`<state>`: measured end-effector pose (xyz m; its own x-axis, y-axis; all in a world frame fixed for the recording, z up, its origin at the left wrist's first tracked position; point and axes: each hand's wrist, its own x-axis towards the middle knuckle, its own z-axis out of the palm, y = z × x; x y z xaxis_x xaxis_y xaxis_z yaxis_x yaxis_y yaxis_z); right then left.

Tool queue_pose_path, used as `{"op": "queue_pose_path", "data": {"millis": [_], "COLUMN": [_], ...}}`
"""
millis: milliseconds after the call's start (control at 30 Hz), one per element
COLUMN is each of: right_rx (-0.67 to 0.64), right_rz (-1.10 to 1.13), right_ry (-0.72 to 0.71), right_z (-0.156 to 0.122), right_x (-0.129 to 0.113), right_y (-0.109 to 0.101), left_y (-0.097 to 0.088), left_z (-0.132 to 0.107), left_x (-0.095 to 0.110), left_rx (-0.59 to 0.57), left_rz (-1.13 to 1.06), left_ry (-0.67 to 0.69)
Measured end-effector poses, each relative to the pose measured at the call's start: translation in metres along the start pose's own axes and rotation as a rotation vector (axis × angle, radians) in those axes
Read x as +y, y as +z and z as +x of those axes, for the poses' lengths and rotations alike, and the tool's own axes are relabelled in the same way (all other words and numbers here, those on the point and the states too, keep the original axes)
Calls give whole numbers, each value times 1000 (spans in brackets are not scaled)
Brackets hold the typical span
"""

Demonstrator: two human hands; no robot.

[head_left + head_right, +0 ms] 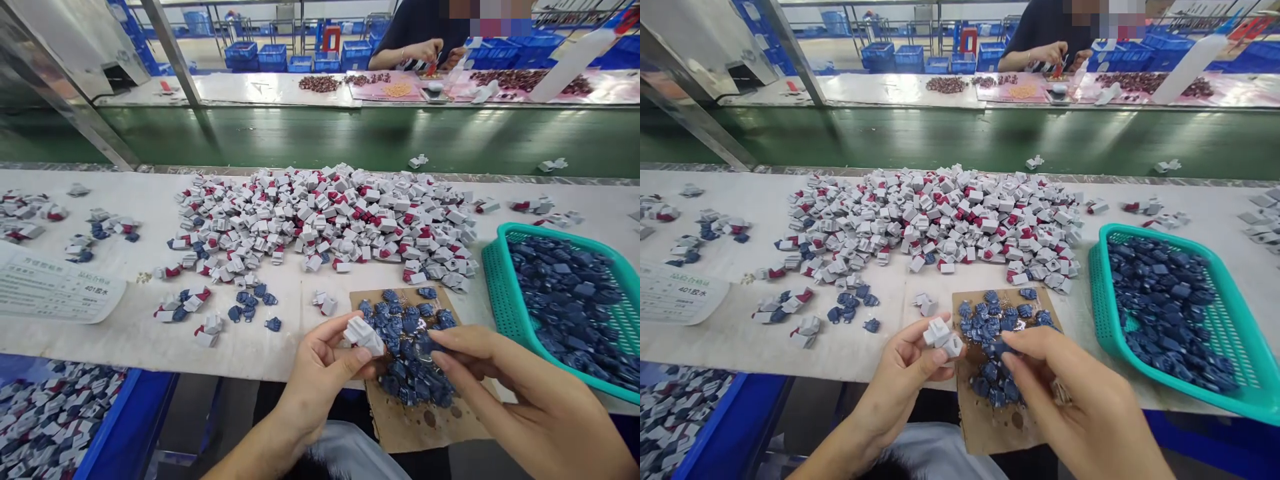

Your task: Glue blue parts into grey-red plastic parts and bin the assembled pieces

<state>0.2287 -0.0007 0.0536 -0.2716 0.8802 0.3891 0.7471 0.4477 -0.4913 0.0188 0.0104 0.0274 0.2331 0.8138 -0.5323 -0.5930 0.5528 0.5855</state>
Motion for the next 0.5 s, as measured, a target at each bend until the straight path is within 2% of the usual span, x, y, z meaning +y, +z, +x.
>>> {"op": "queue_pose_path", "data": {"millis": [133,300,400,500], "right_rx": [97,82,-8,-161], "right_rz": [52,48,81,170], "right_ry": [7,-41,-91,-126], "right_z": [8,11,12,17], "right_x": [-23,-26,-24,-21], "right_y": [9,13,10,7], "left_y": [9,8,5,1], "left_z": [-3,-2,-2,-3], "left_x": [-3,-6,-7,-8], "left_rx": [-41,-87,-94,-89], "left_rz": [-44,3,95,203], "left_ry": [29,113,131,147]}}
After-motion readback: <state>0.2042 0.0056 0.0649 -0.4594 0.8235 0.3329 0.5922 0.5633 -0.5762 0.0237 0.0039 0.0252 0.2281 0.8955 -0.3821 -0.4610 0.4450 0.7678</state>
